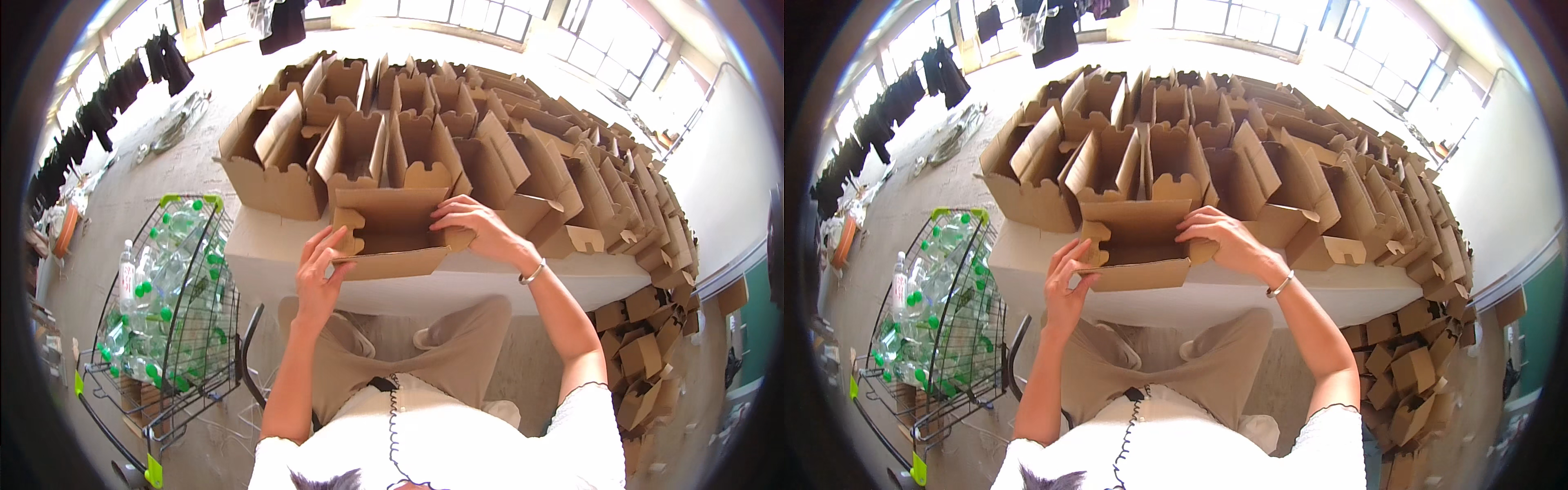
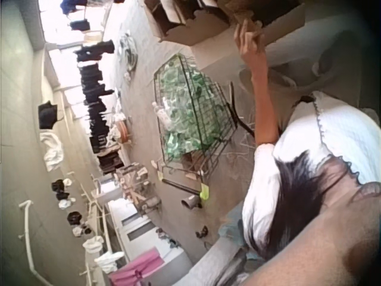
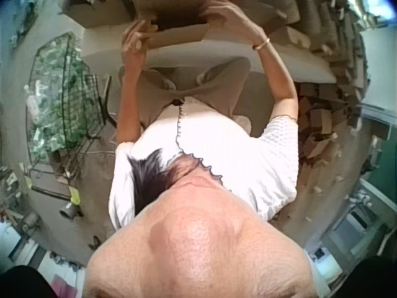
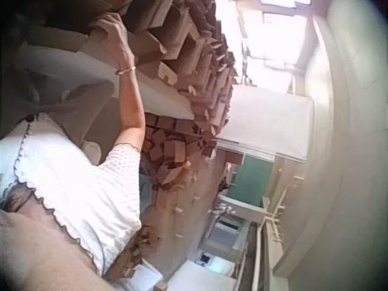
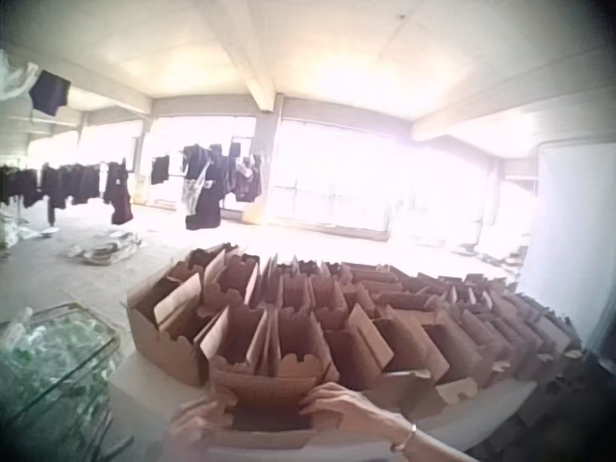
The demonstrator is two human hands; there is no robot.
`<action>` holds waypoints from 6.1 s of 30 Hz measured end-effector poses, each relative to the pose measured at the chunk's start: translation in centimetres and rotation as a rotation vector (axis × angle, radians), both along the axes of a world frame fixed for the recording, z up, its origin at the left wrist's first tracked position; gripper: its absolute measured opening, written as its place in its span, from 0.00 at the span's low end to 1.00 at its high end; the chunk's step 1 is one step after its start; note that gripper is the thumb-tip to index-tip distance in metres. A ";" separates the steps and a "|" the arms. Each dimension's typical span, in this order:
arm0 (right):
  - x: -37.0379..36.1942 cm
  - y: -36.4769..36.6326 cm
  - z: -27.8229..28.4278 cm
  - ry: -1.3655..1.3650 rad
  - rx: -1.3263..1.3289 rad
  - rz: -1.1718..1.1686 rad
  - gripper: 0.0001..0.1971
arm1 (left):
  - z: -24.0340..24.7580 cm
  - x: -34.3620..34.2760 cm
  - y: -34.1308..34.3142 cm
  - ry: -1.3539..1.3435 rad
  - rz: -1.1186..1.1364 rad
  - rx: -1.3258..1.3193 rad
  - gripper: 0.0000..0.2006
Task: The person places plastic bottles from a shopping cart into cardboard dividers within boxes on a table, occasionally moving boxes aside.
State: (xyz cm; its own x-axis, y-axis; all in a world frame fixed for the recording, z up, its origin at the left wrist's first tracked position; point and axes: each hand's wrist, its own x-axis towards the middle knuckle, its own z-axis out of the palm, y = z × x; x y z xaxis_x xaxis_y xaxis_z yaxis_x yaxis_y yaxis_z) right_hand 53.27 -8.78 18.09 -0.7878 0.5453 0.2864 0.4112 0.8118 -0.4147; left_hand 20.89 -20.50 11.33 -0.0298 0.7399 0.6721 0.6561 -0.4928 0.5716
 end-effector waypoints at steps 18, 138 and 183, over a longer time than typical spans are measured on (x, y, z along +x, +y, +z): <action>-5.9 -7.3 -0.4 0.108 0.080 -0.543 0.25 | 0.3 -1.4 1.0 -0.834 -0.070 -0.339 0.24; -7.9 -7.1 -1.8 -0.079 -0.029 -0.555 0.63 | -3.6 -40.3 -16.9 0.217 1.203 -0.639 0.40; -6.8 -6.8 -7.2 0.313 -0.041 -0.646 0.74 | 9.5 5.1 6.3 0.351 -0.333 -0.613 0.32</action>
State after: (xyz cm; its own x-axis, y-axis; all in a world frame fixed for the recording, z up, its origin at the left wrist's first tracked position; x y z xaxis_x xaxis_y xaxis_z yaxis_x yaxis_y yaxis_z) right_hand 46.42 -15.57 10.88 -0.1883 0.8900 0.4153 0.6606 0.4276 -0.6170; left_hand 25.95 -14.19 20.83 0.3976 0.9149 0.0695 0.7222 -0.3588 0.5914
